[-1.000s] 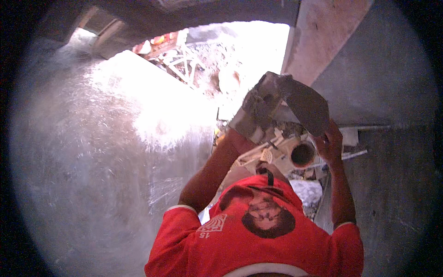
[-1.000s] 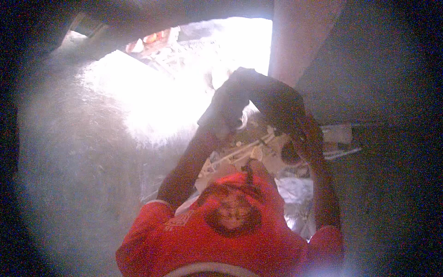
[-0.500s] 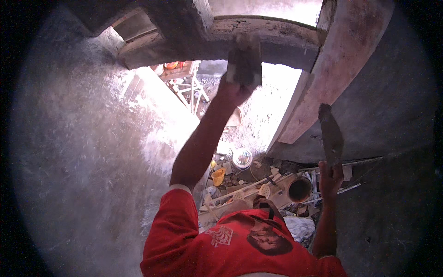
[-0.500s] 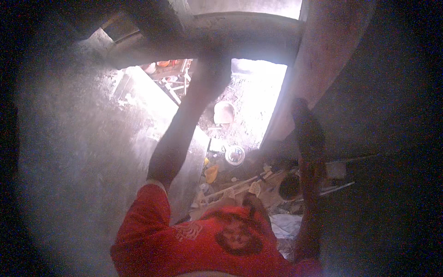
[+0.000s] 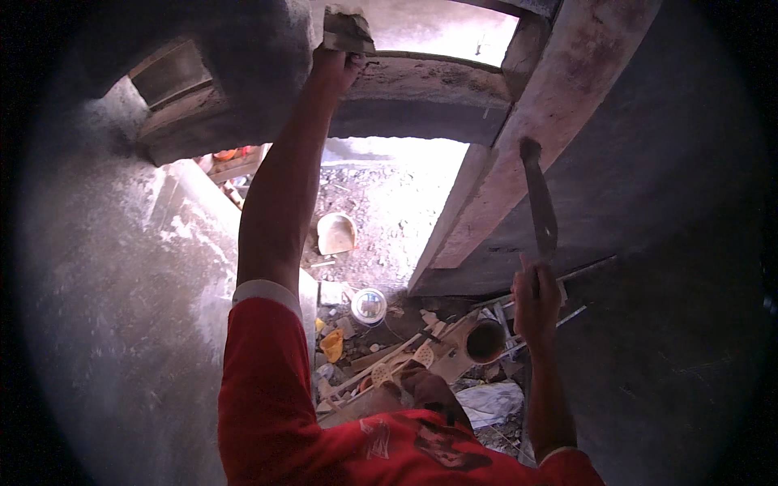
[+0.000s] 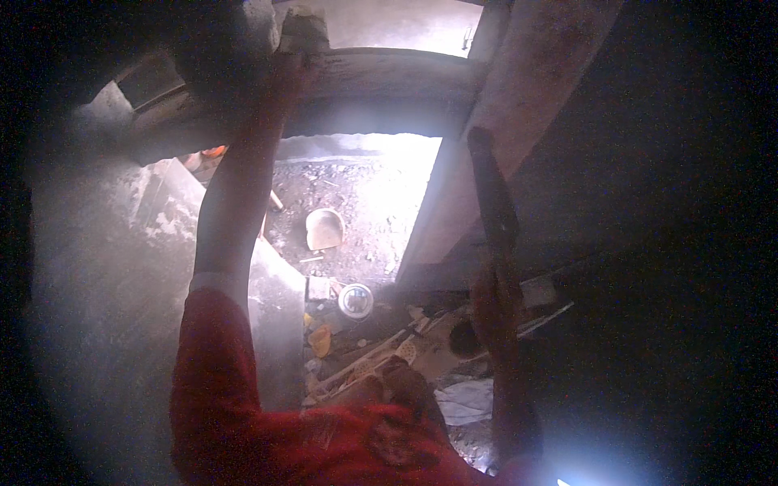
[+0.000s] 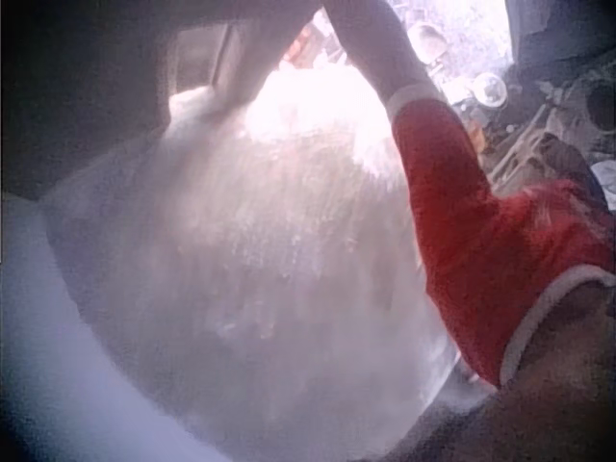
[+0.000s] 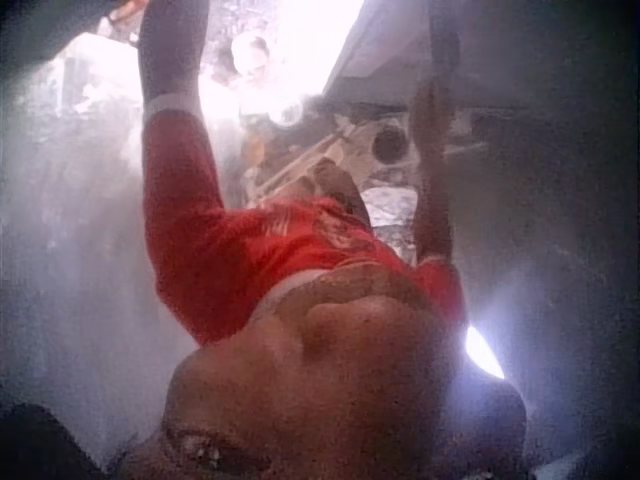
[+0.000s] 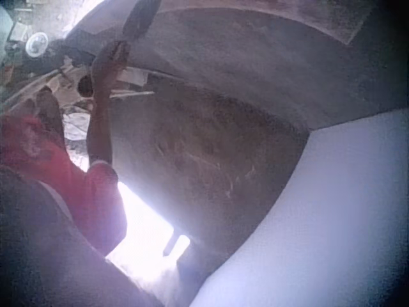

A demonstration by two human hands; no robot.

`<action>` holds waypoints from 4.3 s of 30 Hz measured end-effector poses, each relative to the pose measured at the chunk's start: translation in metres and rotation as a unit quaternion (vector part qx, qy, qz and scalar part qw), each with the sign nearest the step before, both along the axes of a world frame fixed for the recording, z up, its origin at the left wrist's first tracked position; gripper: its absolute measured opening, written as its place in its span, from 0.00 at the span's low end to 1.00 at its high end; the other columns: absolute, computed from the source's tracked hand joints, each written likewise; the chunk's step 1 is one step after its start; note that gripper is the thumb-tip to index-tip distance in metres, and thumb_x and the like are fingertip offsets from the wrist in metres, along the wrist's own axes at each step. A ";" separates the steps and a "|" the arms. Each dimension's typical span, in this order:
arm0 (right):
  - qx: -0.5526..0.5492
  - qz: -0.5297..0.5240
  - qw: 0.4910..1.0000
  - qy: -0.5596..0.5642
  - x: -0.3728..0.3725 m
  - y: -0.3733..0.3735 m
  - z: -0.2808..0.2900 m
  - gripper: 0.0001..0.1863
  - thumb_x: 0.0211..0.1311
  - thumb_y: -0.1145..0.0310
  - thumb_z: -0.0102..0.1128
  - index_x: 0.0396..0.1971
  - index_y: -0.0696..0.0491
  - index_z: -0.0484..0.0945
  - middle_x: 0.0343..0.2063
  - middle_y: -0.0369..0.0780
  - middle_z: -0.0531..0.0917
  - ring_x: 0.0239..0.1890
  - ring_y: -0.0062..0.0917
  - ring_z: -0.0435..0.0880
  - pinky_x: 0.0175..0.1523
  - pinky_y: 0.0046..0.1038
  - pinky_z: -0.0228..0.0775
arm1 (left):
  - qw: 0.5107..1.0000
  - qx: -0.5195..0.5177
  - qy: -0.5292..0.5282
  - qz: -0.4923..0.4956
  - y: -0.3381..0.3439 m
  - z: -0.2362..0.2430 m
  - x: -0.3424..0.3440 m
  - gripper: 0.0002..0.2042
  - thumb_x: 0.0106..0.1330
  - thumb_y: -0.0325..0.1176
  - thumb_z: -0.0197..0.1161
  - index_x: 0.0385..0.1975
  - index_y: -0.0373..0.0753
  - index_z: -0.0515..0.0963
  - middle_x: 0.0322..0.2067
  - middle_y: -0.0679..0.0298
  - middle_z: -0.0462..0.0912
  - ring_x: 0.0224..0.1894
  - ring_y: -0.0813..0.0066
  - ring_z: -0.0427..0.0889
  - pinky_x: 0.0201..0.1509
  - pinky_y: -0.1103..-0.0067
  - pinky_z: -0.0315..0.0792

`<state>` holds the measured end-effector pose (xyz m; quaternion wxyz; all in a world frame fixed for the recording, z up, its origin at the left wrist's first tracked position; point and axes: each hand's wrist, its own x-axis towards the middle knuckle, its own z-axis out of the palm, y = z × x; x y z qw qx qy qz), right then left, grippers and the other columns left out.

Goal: The person applies plaster to a ceiling using a trowel and hawk, smoothing the surface along a beam. The person repeatedly scoops plaster from a bucket and spreads it across the ceiling area.

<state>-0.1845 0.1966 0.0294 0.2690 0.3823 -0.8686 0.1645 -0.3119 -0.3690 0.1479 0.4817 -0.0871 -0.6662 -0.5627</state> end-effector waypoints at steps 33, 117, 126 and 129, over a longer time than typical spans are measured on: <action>-0.490 0.132 0.717 -0.478 -0.127 -0.189 0.187 0.18 0.73 0.61 0.51 0.50 0.60 0.74 0.33 0.39 0.79 0.28 0.19 0.78 0.29 0.22 0.72 | 0.971 -0.204 0.006 0.125 0.013 -0.005 0.012 0.12 0.61 0.27 0.67 0.44 0.40 0.77 0.35 0.58 0.85 0.37 0.62 0.85 0.41 0.70 0.79; -0.485 0.117 0.759 -0.418 -0.075 -0.204 0.139 0.16 0.72 0.58 0.54 0.42 0.58 0.76 0.22 0.37 0.77 0.18 0.21 0.76 0.22 0.27 0.71 | 0.862 -0.381 -0.074 0.328 0.024 0.007 0.044 0.13 0.61 0.28 0.68 0.45 0.42 0.77 0.39 0.53 0.83 0.40 0.51 0.84 0.43 0.65 0.79; -0.530 0.145 0.786 -0.282 -0.168 -0.265 0.119 0.16 0.69 0.57 0.58 0.29 0.55 0.74 0.18 0.37 0.76 0.18 0.20 0.80 0.22 0.27 0.77 | 0.831 -0.419 -0.090 0.356 0.018 0.004 0.035 0.16 0.63 0.30 0.67 0.50 0.43 0.75 0.41 0.53 0.82 0.41 0.53 0.83 0.44 0.66 0.78; -0.526 0.177 0.789 -0.264 -0.178 -0.273 0.114 0.16 0.69 0.57 0.59 0.28 0.55 0.74 0.19 0.36 0.76 0.18 0.20 0.80 0.21 0.27 0.77 | 0.829 -0.428 -0.066 0.353 0.013 0.002 0.034 0.15 0.64 0.30 0.67 0.51 0.42 0.75 0.42 0.55 0.82 0.42 0.56 0.83 0.45 0.67 0.79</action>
